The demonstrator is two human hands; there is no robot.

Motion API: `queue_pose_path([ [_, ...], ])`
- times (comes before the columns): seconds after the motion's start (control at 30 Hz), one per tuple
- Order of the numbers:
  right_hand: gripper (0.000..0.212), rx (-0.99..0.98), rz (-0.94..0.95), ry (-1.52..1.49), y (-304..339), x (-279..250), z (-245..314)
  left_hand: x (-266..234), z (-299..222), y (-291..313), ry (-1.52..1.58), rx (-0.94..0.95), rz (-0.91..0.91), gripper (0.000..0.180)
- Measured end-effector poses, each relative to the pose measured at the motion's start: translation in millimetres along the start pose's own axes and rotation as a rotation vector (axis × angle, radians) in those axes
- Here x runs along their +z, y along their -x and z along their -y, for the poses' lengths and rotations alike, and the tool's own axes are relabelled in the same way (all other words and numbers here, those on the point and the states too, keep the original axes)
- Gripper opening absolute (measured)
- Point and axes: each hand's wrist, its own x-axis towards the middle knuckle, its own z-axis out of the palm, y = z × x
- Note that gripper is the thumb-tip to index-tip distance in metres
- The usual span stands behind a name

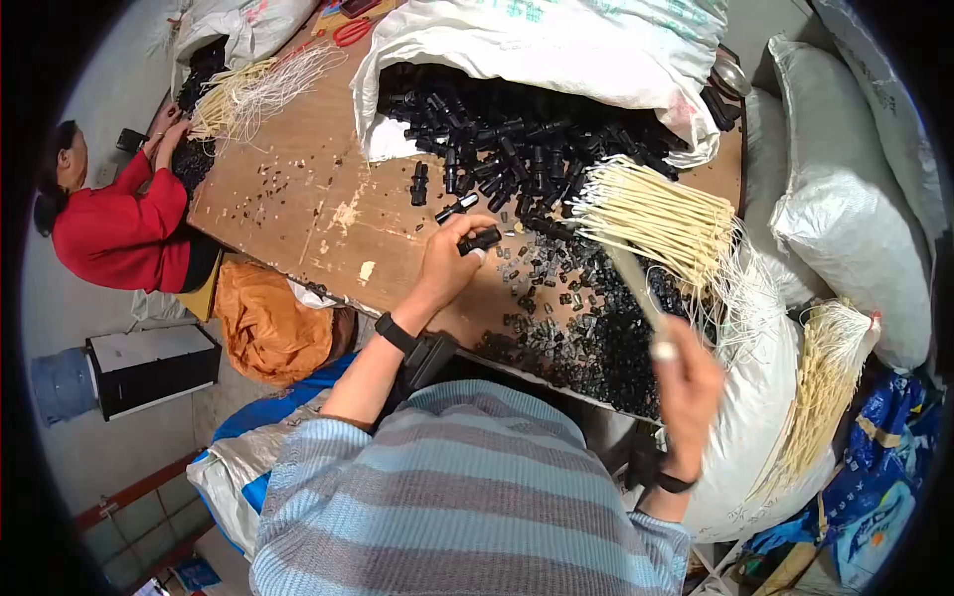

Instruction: Assembling black plastic brush tips onto thin wooden sticks at a workbench.

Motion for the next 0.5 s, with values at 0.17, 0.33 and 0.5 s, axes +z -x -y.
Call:
queue_pose_path([
  [0.17,0.023,-0.059,-0.010,-0.016,3,40,-18,-5,-34,0,0.568,-0.257,0.243,0.046],
  [0.33,0.031,-0.196,0.101,0.198,-1,43,-21,-3,-42,0,0.124,0.276,0.179,0.037],
  [0.5,0.041,-0.396,0.141,0.469,-5,44,-18,1,-38,4,-0.212,0.398,0.310,0.033],
])
